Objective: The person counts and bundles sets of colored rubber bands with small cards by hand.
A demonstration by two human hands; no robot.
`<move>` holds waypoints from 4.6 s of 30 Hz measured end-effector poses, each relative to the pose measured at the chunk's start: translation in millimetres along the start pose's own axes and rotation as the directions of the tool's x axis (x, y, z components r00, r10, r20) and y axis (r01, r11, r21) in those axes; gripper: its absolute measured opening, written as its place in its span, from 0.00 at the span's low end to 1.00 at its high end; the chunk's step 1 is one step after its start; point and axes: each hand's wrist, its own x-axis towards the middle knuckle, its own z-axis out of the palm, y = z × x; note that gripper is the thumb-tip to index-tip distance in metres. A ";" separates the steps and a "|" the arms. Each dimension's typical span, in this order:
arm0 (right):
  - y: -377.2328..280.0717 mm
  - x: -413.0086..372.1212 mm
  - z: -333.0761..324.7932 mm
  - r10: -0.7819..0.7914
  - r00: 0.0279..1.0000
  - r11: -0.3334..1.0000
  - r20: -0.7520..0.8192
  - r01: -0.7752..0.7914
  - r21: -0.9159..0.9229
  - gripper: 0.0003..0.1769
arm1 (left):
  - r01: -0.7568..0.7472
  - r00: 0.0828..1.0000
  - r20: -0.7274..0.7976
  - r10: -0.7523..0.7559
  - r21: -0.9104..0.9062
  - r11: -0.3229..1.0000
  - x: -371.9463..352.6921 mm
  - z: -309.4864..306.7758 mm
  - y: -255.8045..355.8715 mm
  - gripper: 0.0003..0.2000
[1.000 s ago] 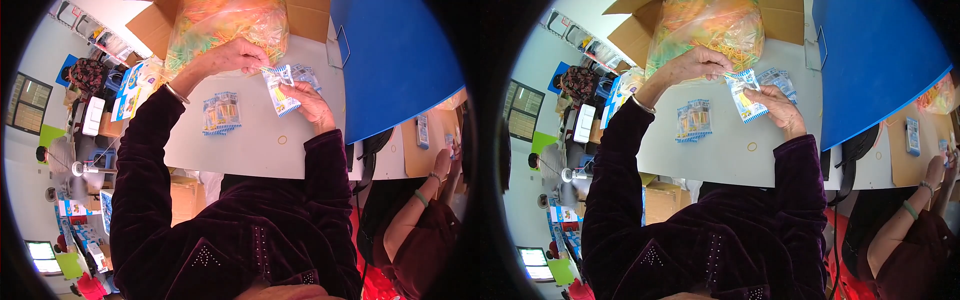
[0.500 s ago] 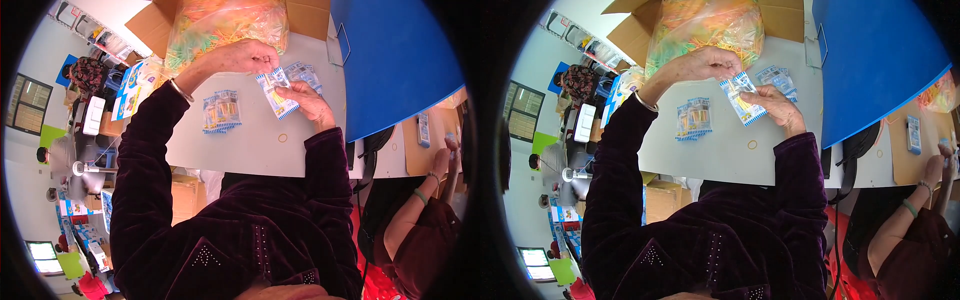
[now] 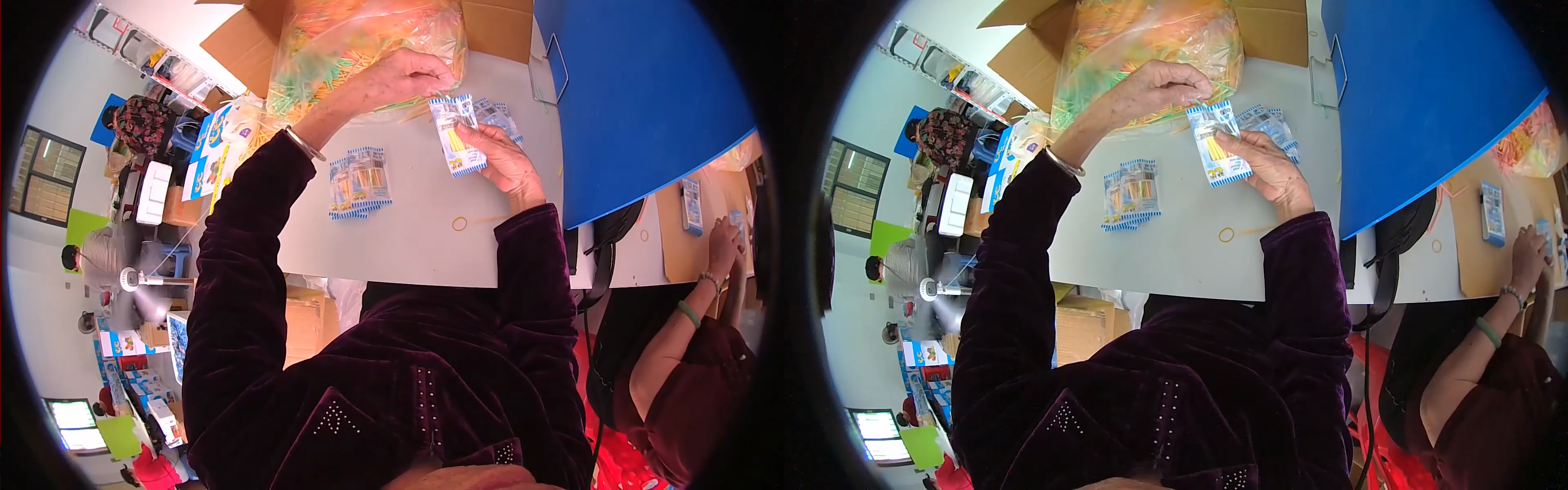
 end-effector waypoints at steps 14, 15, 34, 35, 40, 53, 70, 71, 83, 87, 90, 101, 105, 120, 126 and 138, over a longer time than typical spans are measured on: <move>1.2 5.3 -2.5 -0.168 0.983 0.986 -0.076 0.169 0.004 0.20 | -0.138 0.972 -0.205 0.119 -0.080 0.987 -4.0 40.0 -8.3 0.15; 2.4 6.3 -3.5 -0.167 0.983 0.986 -0.074 0.168 0.004 0.20 | 0.012 0.982 -0.183 -0.040 -0.152 0.988 -8.8 40.2 -7.4 0.15; -8.5 2.5 -0.8 -0.406 0.906 0.733 -0.121 0.243 -0.635 0.17 | 0.157 0.970 -0.141 -0.197 -0.252 0.955 -46.9 27.7 4.1 0.13; -11.1 5.0 -10.1 -0.594 0.790 0.562 -0.154 0.270 -0.782 0.19 | 0.180 0.973 -0.110 -0.204 -0.196 0.964 -56.9 18.1 9.8 0.12; 6.7 7.2 -42.2 -0.823 0.549 -0.044 -0.146 -0.318 -0.947 0.20 | 0.425 0.898 0.109 -0.425 0.028 0.905 -104.0 -15.7 -21.8 0.14; 12.0 18.0 -59.5 -0.784 0.586 0.005 -0.206 -0.326 -0.945 0.07 | 0.161 0.987 -0.044 -0.156 0.411 0.897 -60.4 15.5 -24.3 0.17; -7.9 5.4 -0.6 -0.666 0.744 0.508 -0.063 0.390 -0.768 0.07 | 0.073 0.966 -0.248 -0.074 -0.014 0.997 -2.3 42.5 -27.1 0.08; -6.1 6.4 1.2 -0.665 0.745 0.505 -0.058 0.391 -0.769 0.07 | 0.061 0.960 -0.275 -0.051 0.027 0.998 -3.9 44.0 -27.0 0.08; -9.4 0.7 -11.4 -0.539 0.841 0.575 -0.044 0.330 -0.749 0.13 | 0.100 0.940 -0.339 -0.039 0.164 0.981 -10.7 62.0 -31.4 0.10; -12.7 -1.9 -18.6 -0.547 0.837 0.543 -0.030 0.328 -0.773 0.14 | 0.186 0.938 -0.329 -0.112 0.203 0.961 -12.0 64.4 -23.9 0.11; -22.1 -3.7 -32.7 -0.612 0.789 0.525 -0.061 0.347 -0.777 0.12 | -0.027 0.856 -0.509 0.088 0.125 0.992 -8.2 76.6 -33.8 0.13; -41.2 -17.7 -24.0 -0.799 0.540 0.440 -0.263 0.229 -0.868 0.13 | -0.403 0.896 0.211 0.391 0.756 0.515 -57.7 190.2 18.5 0.14; -40.0 -16.0 -23.7 -0.803 0.546 0.438 -0.237 0.271 -0.857 0.14 | -0.391 0.891 0.199 0.408 0.794 0.466 -52.3 185.0 15.8 0.16; 7.5 18.4 -19.4 -0.711 0.694 0.478 -0.113 0.359 -0.802 0.10 | -0.042 0.989 0.010 0.146 0.976 0.215 -28.0 -44.2 -116.1 0.13; 9.5 21.5 -18.9 -0.679 0.723 0.432 -0.126 0.255 -0.865 0.10 | -0.113 0.962 0.141 0.234 0.985 -0.129 -18.8 -52.3 -132.2 0.17; 14.7 22.6 -10.3 -0.693 0.716 0.398 -0.080 0.289 -0.871 0.11 | -0.150 0.973 0.207 0.101 0.902 -0.404 4.3 -42.1 -128.3 0.17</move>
